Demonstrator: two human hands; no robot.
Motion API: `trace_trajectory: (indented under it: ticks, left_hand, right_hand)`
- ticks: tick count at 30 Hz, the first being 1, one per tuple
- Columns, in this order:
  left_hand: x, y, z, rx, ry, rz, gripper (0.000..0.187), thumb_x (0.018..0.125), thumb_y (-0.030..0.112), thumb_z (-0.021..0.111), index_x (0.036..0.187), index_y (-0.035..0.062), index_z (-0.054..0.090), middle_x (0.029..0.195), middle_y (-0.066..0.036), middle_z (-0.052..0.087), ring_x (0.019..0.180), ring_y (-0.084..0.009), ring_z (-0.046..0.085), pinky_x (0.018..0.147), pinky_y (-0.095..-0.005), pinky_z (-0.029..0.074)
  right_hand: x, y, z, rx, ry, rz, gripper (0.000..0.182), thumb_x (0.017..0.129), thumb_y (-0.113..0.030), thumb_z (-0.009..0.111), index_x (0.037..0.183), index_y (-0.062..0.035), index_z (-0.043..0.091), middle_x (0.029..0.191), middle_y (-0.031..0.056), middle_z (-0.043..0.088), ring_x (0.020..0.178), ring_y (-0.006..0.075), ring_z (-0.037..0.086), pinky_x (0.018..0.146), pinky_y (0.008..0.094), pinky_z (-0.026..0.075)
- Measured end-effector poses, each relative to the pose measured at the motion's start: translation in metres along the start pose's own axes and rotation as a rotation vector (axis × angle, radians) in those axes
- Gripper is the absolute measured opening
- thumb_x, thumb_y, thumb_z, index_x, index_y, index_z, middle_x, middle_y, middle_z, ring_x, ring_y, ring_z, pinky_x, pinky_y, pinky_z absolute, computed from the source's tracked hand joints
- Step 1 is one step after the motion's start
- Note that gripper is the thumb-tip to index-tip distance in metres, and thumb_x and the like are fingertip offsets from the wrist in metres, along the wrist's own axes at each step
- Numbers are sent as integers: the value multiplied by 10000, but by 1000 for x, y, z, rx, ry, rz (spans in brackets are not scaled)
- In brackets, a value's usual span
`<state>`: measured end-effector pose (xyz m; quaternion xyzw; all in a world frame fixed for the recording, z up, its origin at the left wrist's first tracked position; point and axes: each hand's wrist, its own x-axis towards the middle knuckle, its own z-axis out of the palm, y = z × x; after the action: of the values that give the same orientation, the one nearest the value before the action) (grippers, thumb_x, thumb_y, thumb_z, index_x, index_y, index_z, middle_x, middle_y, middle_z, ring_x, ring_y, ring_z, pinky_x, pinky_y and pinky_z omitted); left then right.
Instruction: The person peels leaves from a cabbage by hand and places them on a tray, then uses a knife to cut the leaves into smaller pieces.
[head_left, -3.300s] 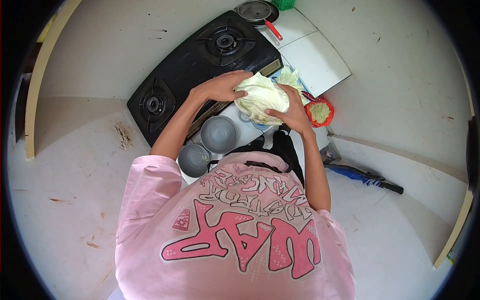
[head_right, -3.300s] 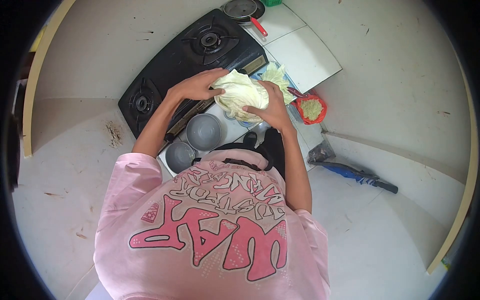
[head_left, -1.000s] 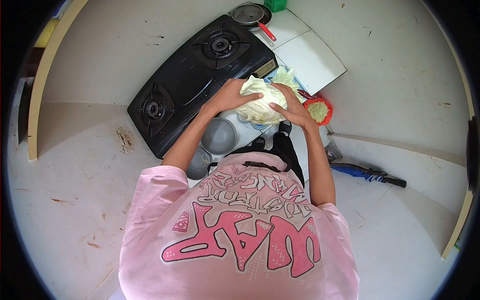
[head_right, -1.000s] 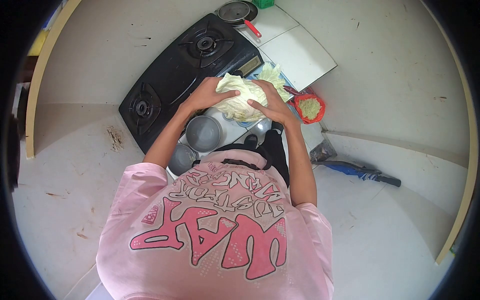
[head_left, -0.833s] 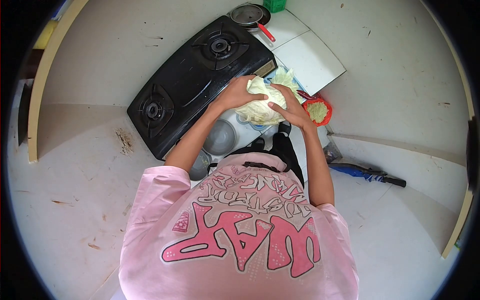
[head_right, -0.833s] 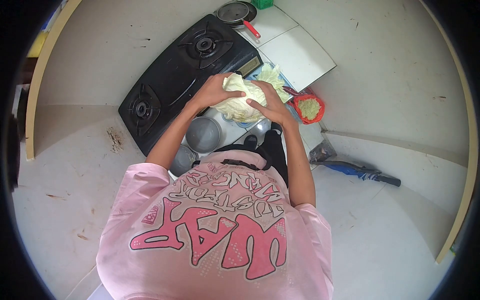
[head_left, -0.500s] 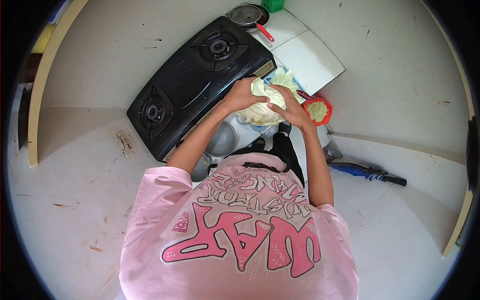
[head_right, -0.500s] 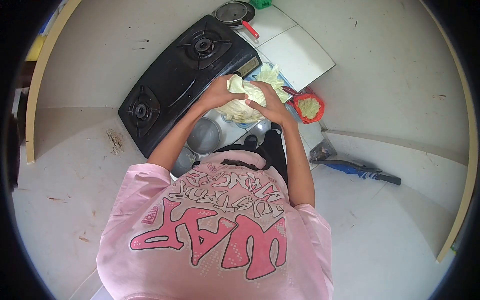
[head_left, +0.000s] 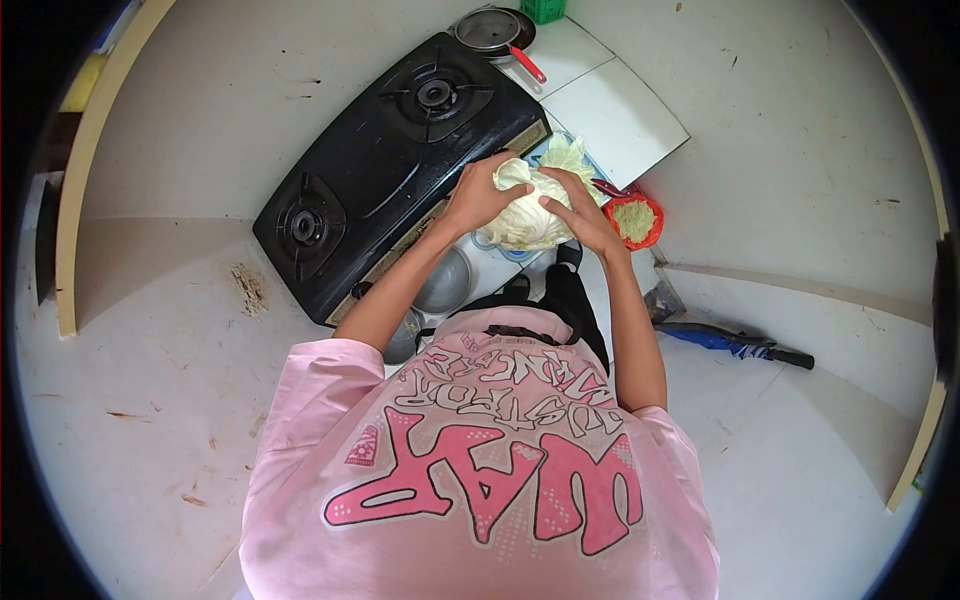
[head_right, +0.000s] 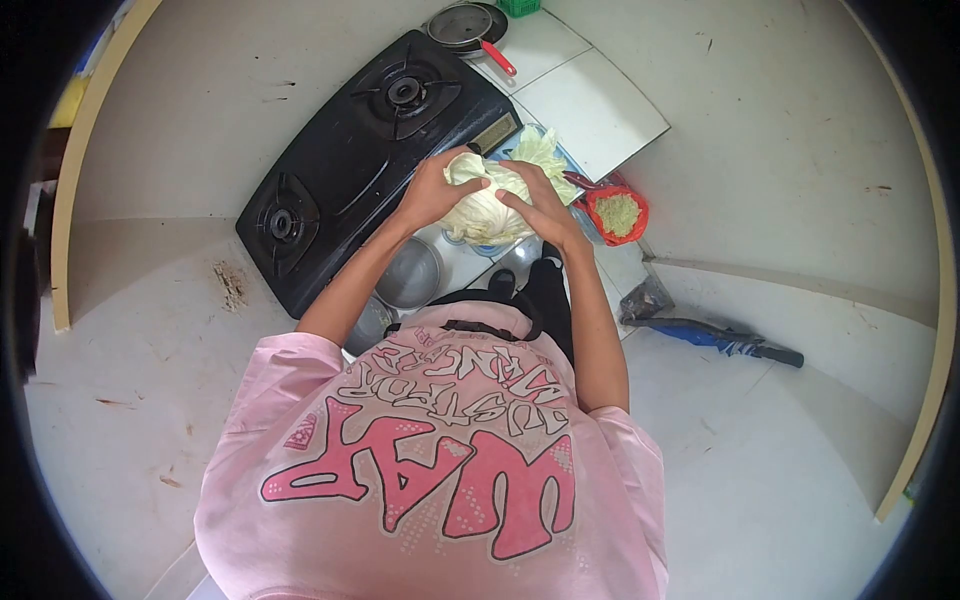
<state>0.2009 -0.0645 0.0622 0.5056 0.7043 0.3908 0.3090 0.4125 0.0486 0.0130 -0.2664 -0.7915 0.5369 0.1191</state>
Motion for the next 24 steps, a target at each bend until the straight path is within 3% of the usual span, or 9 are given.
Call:
trace_trajectory:
  ticks: [6, 9, 14, 18, 21, 24]
  left_hand:
    - [-10, 2, 1, -3, 47, 134, 310, 912, 169, 862, 1140, -7, 745, 993, -161, 792, 895, -178, 753, 837, -347, 580]
    - [-17, 5, -1, -70, 46, 54, 310, 912, 163, 865, 1145, -6, 750, 1016, -155, 792, 907, -157, 742, 848, -332, 580]
    - [-19, 17, -11, 96, -42, 18, 544, 858, 232, 913, 1294, -5, 689, 1116, -216, 786, 1039, -330, 780, 920, -404, 589]
    - [-8, 14, -12, 249, -74, 57, 716, 805, 291, 942, 1368, -28, 633, 1169, -274, 767, 1147, -463, 731, 974, -475, 574]
    - [-4, 16, -10, 246, -50, 32, 737, 786, 239, 934, 1360, -93, 612, 1176, -352, 727, 1140, -493, 712, 971, -497, 567]
    - [0, 17, -8, 241, -31, 27, 732, 787, 219, 929, 1366, -97, 611, 1159, -357, 731, 1133, -498, 713, 980, -501, 566]
  right_hand:
    - [2, -1, -1, 106, 20, 51, 688, 997, -458, 696, 1564, -96, 551, 1589, 199, 490, 1520, 362, 435, 1281, 433, 304]
    - [3, -3, -1, 86, 10, 49, 683, 1007, -462, 687, 1572, -104, 549, 1596, 191, 487, 1527, 352, 428, 1284, 428, 298]
    - [-3, -2, 1, 106, 11, 36, 693, 996, -476, 699, 1564, -108, 555, 1608, 200, 475, 1540, 365, 414, 1288, 441, 298]
    - [-4, -3, 5, 25, 38, 2, 620, 1056, -414, 666, 1582, -109, 542, 1595, 187, 488, 1523, 342, 436, 1282, 428, 301]
    - [-6, -4, 11, -33, 124, -20, 614, 1059, -387, 691, 1582, -104, 536, 1605, 198, 475, 1526, 356, 428, 1281, 439, 310]
    - [-14, -6, 25, -103, 232, -62, 620, 1055, -359, 718, 1586, -102, 526, 1613, 207, 463, 1533, 376, 414, 1282, 457, 315]
